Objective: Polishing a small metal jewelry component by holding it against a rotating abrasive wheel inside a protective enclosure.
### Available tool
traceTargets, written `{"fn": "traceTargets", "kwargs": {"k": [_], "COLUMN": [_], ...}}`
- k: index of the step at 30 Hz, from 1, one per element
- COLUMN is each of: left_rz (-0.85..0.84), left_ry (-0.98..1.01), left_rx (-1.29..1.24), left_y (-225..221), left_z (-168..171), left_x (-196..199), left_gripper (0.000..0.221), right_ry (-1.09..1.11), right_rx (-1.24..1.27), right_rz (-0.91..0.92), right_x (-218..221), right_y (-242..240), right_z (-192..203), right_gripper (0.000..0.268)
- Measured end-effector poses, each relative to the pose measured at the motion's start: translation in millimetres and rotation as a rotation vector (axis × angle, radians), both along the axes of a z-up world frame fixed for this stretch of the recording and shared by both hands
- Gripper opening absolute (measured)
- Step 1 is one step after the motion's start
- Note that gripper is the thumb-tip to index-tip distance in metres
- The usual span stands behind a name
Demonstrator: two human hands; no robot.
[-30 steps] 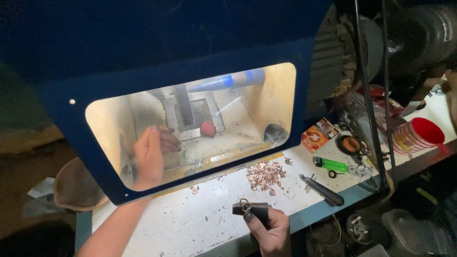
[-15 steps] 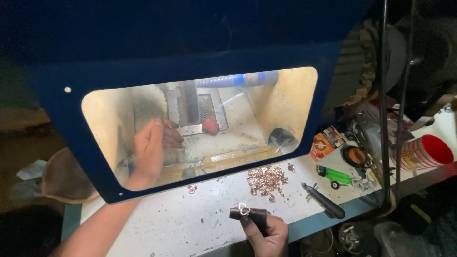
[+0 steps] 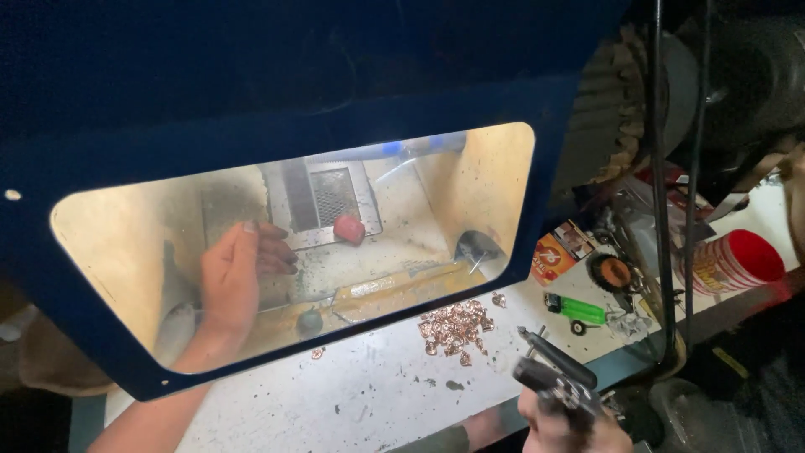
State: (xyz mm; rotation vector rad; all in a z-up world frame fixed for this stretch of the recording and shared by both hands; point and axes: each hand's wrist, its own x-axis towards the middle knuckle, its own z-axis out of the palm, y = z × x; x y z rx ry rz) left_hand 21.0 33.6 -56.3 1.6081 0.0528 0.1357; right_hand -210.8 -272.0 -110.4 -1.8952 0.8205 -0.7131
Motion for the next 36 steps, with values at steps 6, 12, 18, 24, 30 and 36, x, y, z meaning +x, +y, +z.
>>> {"fn": "traceTargets", "kwargs": {"k": [6,12,18,24,30,36], "left_rz": [-0.009,-0.024,-0.044,-0.043,-0.023,-0.002], "left_ry": [-0.018,-0.066,-0.097,-0.106,-0.141,-0.107], "left_rx": [0.030,0.035,-0.027,-0.015,0.025,0.001], "left_y": [0,2,3,11,13,12], "left_z": [1,-5,-11,-3,5,9], "left_x": [-2,-3,-2,-8,-12,-10], "left_gripper": [0.038,0.038,0.037,0.039,0.043,0.042], "right_ry": [-0.018,0.277,0.190,-0.075,0.035,-0.076], "right_rx": [-0.412,-0.891,-0.967,-0.788,-0.775,-0.911], "right_rz": [0.470,0.689,0.665,1.064,1.356,1.322], "right_x": [70,91,89,101,126,129], "right_y": [-11,-30,-15,61,121,140], "right_z": [66,39,56,70,55,58], "right_gripper": [0.025,0.035,0.027,0.024,0.036,0.041]}}
